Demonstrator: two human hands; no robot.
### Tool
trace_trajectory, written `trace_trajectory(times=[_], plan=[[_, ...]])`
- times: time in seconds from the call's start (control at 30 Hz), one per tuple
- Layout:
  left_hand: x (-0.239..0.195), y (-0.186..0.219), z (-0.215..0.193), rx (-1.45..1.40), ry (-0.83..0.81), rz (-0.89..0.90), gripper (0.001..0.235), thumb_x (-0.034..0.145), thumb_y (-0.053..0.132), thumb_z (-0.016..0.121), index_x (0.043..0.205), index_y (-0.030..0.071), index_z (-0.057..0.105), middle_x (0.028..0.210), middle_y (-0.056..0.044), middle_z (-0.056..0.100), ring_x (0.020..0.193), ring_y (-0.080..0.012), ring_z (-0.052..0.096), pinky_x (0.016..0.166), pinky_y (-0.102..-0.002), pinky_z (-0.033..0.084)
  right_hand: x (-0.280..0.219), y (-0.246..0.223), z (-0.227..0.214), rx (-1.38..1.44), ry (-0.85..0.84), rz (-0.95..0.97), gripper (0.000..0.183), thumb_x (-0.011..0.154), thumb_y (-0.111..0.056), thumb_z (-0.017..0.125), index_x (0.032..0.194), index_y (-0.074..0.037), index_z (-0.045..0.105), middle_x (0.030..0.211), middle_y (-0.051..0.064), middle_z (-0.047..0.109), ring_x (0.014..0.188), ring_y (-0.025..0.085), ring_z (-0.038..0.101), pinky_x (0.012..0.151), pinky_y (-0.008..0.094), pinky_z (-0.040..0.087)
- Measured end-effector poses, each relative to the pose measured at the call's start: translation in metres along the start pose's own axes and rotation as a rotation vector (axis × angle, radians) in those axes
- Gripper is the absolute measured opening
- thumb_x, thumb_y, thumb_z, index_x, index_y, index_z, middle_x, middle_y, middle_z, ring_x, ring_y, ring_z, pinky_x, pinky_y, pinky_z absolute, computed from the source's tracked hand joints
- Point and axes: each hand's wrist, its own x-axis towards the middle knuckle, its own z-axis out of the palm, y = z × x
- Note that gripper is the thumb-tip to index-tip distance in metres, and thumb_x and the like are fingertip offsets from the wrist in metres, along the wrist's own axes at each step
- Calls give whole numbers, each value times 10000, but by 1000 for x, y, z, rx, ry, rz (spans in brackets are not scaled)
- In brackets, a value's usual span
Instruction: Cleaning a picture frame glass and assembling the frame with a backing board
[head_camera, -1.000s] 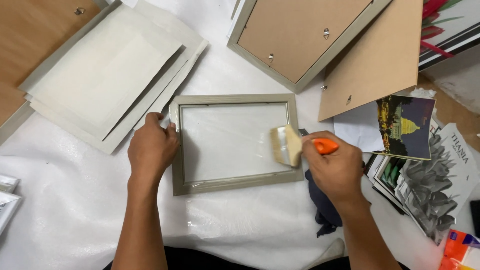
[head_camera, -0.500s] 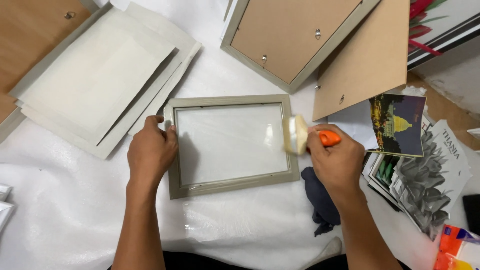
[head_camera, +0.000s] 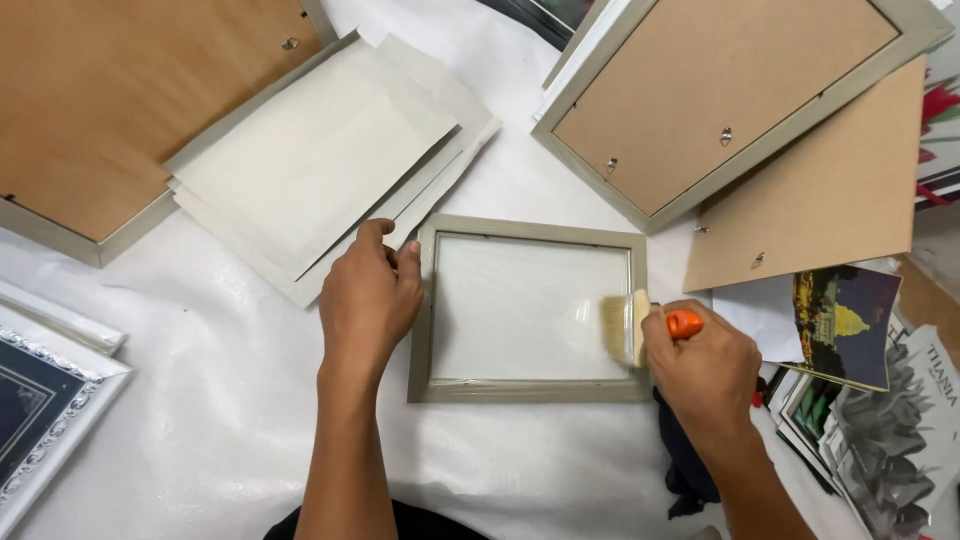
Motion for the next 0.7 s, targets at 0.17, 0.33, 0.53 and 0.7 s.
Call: trace_trajectory(times=[0.17,0.33,0.53,0.7], plan=[[-5,-2,-14,-59,30,20,433,973,226,582,1303,-54,610,899,-228,748,869,-442,737,762,-601,539,39,7,18,-63,25,44,178,982,-240,726,898,-86,756,643,192,634,643,438,661,584,490,484],[-5,-8,-23,-112,48,9,436,965,234,585,1295,-50,618,900,-210,744,868,-434,735,789,-605,532,38,-4,18,-105,7,39,136,977,-206,734,943,-79,768,649,189,638,633,425,668,576,458,500],[-7,-11,-28,-158,47,24,445,973,240,571,1305,-55,606,914,-206,735,891,-427,728,817,-616,523,26,-51,49,-96,-18,-111,119,904,-128,747,962,-28,773,742,256,690,732,481,699,622,520,549],[-1,-19,-23,-160,65,41,435,956,239,591,1281,-49,624,895,-192,738,870,-421,738,793,-602,533,8,-137,52,253,-154,-303,101,849,-179,780,940,-138,792,761,102,754,701,342,739,613,410,585]])
